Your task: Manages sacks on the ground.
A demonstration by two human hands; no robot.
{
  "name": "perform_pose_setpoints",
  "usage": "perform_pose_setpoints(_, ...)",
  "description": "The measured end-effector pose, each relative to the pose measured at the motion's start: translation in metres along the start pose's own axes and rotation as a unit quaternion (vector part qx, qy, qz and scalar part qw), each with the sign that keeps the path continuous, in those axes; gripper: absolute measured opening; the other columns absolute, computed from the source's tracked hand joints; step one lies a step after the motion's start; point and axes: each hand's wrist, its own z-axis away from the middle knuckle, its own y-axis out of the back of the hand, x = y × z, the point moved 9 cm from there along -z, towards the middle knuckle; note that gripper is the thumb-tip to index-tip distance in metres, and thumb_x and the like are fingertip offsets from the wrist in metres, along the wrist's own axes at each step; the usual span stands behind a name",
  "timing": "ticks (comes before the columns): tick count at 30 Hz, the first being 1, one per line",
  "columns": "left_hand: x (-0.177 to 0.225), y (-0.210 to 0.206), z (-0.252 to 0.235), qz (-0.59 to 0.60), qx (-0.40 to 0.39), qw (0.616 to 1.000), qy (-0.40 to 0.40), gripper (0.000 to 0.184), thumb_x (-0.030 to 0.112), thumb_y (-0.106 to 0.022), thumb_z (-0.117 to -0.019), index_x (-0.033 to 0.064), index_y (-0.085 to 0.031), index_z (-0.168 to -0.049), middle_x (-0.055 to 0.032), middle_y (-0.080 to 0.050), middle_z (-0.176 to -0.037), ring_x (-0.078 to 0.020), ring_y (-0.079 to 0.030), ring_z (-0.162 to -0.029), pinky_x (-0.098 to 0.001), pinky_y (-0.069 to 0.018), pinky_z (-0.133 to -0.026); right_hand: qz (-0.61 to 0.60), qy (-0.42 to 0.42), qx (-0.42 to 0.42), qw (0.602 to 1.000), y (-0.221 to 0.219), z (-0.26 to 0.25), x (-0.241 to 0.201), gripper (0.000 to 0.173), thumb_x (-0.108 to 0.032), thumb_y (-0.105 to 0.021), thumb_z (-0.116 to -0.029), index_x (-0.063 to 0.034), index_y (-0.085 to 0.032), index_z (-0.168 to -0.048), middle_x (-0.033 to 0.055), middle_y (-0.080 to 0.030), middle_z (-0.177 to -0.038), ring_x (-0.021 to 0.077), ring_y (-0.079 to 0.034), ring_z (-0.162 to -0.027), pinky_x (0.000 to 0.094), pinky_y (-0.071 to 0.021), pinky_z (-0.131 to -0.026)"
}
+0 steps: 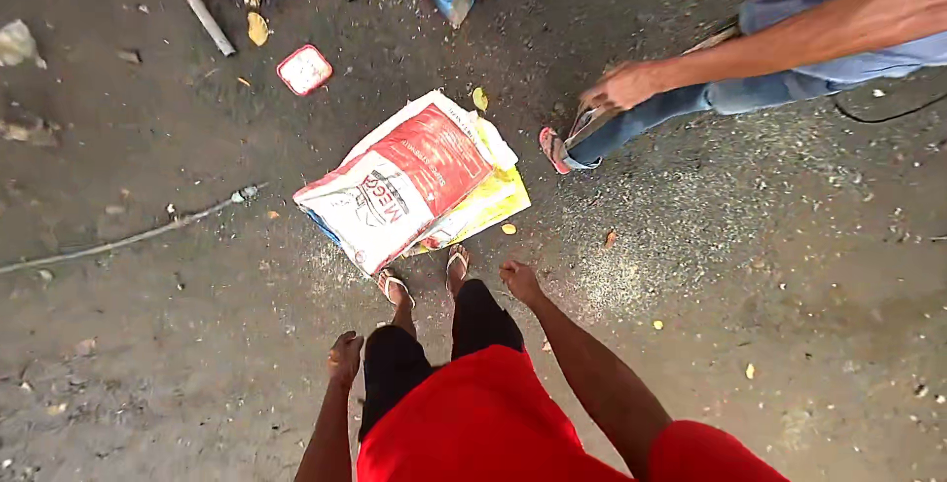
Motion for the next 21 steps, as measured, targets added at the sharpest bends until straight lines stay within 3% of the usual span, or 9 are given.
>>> perform_pose_setpoints(5,0.042,-0.057,-0.080,0.027,-0.031,0.999,-0.015,0.045,0.020,-0.059,-0.1040,-0.0039,-0.053,-0.142,-0.0258,-0.064,-0.131,-0.0345,-0.067,-0.113,-0.0515,-0.0533,-0.097,0.027,-0.043,-0.037,0.998,-0.022,-0.131,0.010,0.061,-0.034,-0.057,-0.1058,0.0020,-0.042,-0.153,0.0258,-0.052,-0.149,0.0385,-0.049,-0.140,0.0528,-0.0378,-0.118)
perform_pose_setpoints(7,0.063,-0.086,-0.109,0.042,-0.049,0.997,-0.039,0.044,0.019,-0.058,-0.1044,-0.0040,-0.053,-0.142,-0.0246,-0.065,-0.130,-0.0313,-0.068,-0.111,-0.0485,-0.0553,-0.095,0.027,-0.034,0.001,0.999,-0.013,-0.197,0.006,0.070,-0.039,-0.061,-0.1033,0.0031,-0.038,-0.155,0.0291,-0.048,-0.151,0.0444,-0.046,-0.141,0.0594,-0.0362,-0.118)
perform_pose_setpoints(10,0.079,-0.134,-0.131,0.084,-0.079,0.991,-0.062,0.044,0.020,-0.057,-0.1034,-0.0042,-0.054,-0.140,-0.0212,-0.067,-0.125,-0.0245,-0.069,-0.106,-0.0423,-0.0566,-0.094,0.051,0.009,0.075,0.996,0.020,-0.295,-0.016,0.074,-0.042,-0.064,-0.1004,0.0026,-0.039,-0.154,0.0297,-0.051,-0.148,0.0462,-0.053,-0.134,0.0622,-0.0430,-0.112)
perform_pose_setpoints(16,0.035,-0.195,-0.140,0.136,-0.102,0.985,0.024,0.039,0.016,-0.059,-0.1027,-0.0050,-0.057,-0.136,-0.0208,-0.067,-0.123,-0.0240,-0.069,-0.107,-0.0428,-0.0570,-0.094,-0.019,0.078,0.111,0.991,0.060,-0.451,-0.086,0.098,-0.029,-0.077,-0.0889,0.0009,-0.020,-0.162,0.0253,-0.041,-0.158,0.0381,-0.045,-0.143,0.0540,-0.0391,-0.118)
perform_pose_setpoints(17,0.025,-0.200,-0.142,0.133,-0.099,0.985,0.036,0.038,0.015,-0.059,-0.1028,-0.0055,-0.057,-0.135,-0.0210,-0.068,-0.122,-0.0240,-0.069,-0.106,-0.0426,-0.0568,-0.094,-0.046,0.079,0.101,0.991,0.058,-0.467,-0.094,0.097,-0.026,-0.078,-0.0870,-0.0006,-0.021,-0.162,0.0231,-0.047,-0.154,0.0353,-0.050,-0.138,0.0518,-0.0424,-0.114)
perform_pose_setpoints(18,0.020,-0.202,-0.143,0.132,-0.095,0.986,0.042,0.037,0.015,-0.060,-0.1028,-0.0056,-0.057,-0.134,-0.0207,-0.068,-0.121,-0.0231,-0.069,-0.105,-0.0415,-0.0568,-0.093,-0.064,0.082,0.093,0.990,0.053,-0.478,-0.101,0.090,-0.022,-0.079,-0.0856,-0.0005,-0.031,-0.158,0.0217,-0.057,-0.144,0.0327,-0.058,-0.130,0.0502,-0.0474,-0.110)
perform_pose_setpoints(20,0.037,-0.196,-0.137,0.132,-0.084,0.987,0.023,0.038,0.015,-0.060,-0.1022,-0.0055,-0.057,-0.135,-0.0198,-0.068,-0.122,-0.0206,-0.069,-0.106,-0.0385,-0.0566,-0.094,-0.052,0.102,0.087,0.990,0.042,-0.470,-0.116,0.057,-0.019,-0.076,-0.0869,-0.0002,-0.058,-0.138,0.0199,-0.070,-0.119,0.0308,-0.069,-0.108,0.0513,-0.0552,-0.097)
perform_pose_setpoints(21,0.062,-0.187,-0.132,0.135,-0.076,0.988,-0.008,0.041,0.014,-0.060,-0.1016,-0.0061,-0.056,-0.136,-0.0203,-0.067,-0.125,-0.0197,-0.069,-0.109,-0.0368,-0.0559,-0.097,-0.045,0.128,0.084,0.987,0.036,-0.445,-0.129,0.041,-0.017,-0.071,-0.0900,-0.0013,-0.065,-0.128,0.0174,-0.073,-0.109,0.0276,-0.071,-0.098,0.0497,-0.0572,-0.091)
